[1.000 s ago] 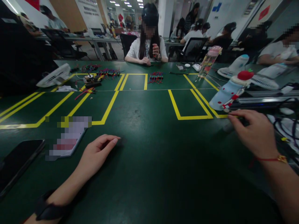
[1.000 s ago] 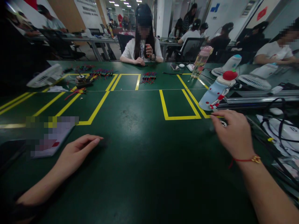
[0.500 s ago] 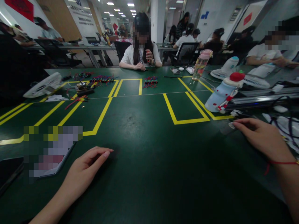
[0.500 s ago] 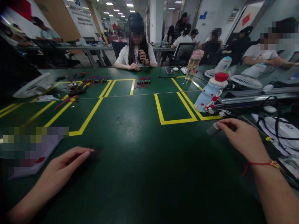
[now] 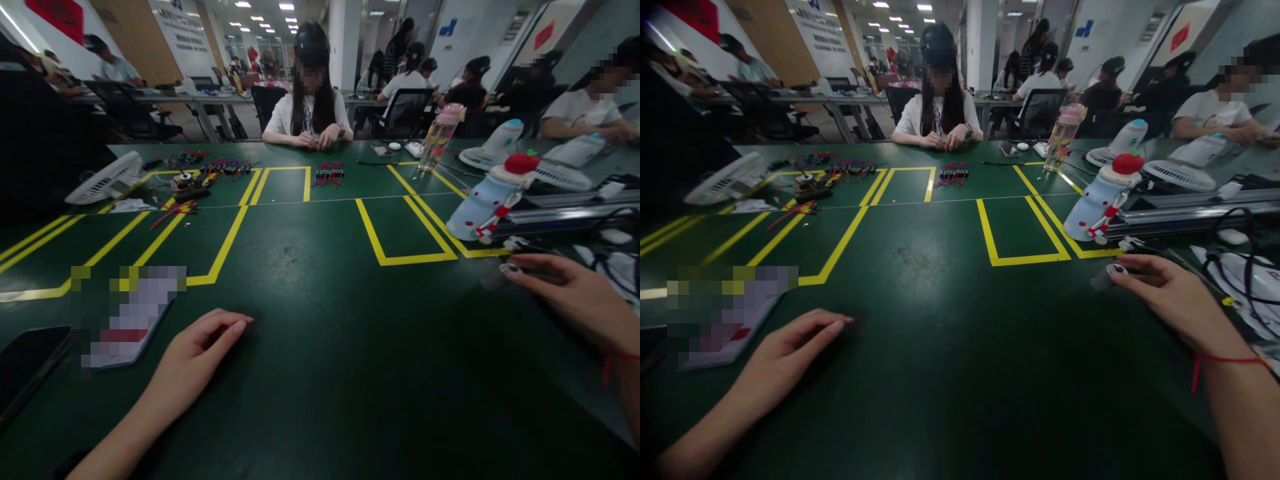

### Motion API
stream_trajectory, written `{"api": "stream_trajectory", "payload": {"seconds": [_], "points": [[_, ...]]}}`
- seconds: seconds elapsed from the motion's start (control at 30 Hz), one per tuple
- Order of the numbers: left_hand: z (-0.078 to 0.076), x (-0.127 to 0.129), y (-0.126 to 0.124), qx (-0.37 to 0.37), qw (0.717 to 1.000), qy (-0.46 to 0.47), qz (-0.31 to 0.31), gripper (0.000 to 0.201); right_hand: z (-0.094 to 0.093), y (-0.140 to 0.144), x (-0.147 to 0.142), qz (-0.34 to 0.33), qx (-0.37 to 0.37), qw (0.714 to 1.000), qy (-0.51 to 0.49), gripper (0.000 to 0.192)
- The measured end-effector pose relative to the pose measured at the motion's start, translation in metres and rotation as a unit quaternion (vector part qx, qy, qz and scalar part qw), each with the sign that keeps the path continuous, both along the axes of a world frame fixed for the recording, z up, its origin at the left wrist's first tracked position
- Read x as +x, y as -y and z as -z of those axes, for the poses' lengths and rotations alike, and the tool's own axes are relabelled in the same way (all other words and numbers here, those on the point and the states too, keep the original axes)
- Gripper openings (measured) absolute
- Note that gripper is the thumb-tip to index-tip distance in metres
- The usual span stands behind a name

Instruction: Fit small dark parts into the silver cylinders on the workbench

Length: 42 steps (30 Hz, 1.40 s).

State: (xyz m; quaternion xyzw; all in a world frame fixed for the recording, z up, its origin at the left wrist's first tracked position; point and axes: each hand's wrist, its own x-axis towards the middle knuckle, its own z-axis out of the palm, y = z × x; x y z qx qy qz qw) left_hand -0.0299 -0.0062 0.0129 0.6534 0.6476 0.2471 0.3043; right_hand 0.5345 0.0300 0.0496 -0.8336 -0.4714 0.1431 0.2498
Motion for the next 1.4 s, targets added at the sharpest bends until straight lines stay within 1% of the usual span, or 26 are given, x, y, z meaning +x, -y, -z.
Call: {"api": "stream_trajectory", "payload": {"seconds": [0.07,0.13,0.23,0.3,0.37,0.43,0.5,0.57,0.63,0.67,0.73,0.83,0.93,1.03,1.13,1.23,1.3,1.4], "points": [[0.0,0.001,0.0,0.002,1.0,0.002,-0.001,0.031,0.004,-0.001,-0.003,-0.019,0.023,0.999,0.032,0.056],[0.0,0.002,0.001,0.007,1.0,0.006,0.0,0.031,0.008,-0.001,-0.017,-0.07,0.081,0.99,0.088,0.05],[0.001,0.003,0.001,0.012,1.0,0.012,0.009,0.03,0.014,0.004,-0.057,-0.17,0.164,0.967,0.099,0.048],[0.002,0.003,0.002,0.017,1.0,0.012,0.011,0.03,0.015,0.012,-0.094,-0.244,0.191,0.947,0.081,0.045],[0.002,0.003,0.002,0.022,1.0,0.011,0.011,0.03,0.016,0.022,-0.134,-0.346,0.21,0.913,0.045,0.039],[0.002,0.003,0.003,0.026,1.0,0.011,0.011,0.03,0.017,0.032,-0.171,-0.444,0.212,0.871,-0.008,0.037],[0.002,0.002,0.003,0.027,1.0,0.01,0.008,0.029,0.02,0.039,-0.201,-0.509,0.199,0.836,-0.058,0.036],[0.002,0.003,0.004,0.03,0.999,0.009,0.007,0.029,0.024,0.041,-0.221,-0.548,0.182,0.811,-0.092,0.035],[0.001,0.007,0.004,0.037,0.999,0.007,0.009,0.028,0.029,0.041,-0.232,-0.563,0.168,0.801,-0.115,0.034],[0.0,0.011,0.005,0.042,0.999,0.007,0.014,0.028,0.031,0.041,-0.234,-0.56,0.161,0.803,-0.125,0.035],[-0.004,0.025,0.007,0.053,0.998,0.01,0.039,0.026,0.036,0.041,-0.236,-0.54,0.139,0.817,-0.145,0.044],[-0.016,0.059,0.01,0.062,0.992,0.022,0.108,0.024,0.041,0.041,-0.235,-0.511,0.108,0.835,-0.173,0.06],[-0.029,0.095,0.008,0.094,0.981,0.042,0.166,0.023,0.044,0.04,-0.234,-0.509,0.097,0.837,-0.177,0.058],[-0.037,0.118,0.003,0.123,0.972,0.038,0.199,0.019,0.046,0.038,-0.235,-0.51,0.091,0.839,-0.166,0.055],[-0.04,0.122,0.0,0.136,0.969,0.057,0.2,0.016,0.046,0.038,-0.235,-0.517,0.099,0.836,-0.154,0.053],[-0.039,0.114,0.0,0.133,0.973,0.08,0.169,0.015,0.044,0.037,-0.233,-0.532,0.113,0.828,-0.139,0.053],[-0.034,0.109,0.0,0.125,0.977,0.072,0.154,0.014,0.041,0.036,-0.231,-0.538,0.119,0.825,-0.128,0.051],[-0.019,0.106,-0.001,0.106,0.978,0.031,0.177,0.012,0.038,0.036,-0.229,-0.536,0.126,0.826,-0.118,0.048]]}}
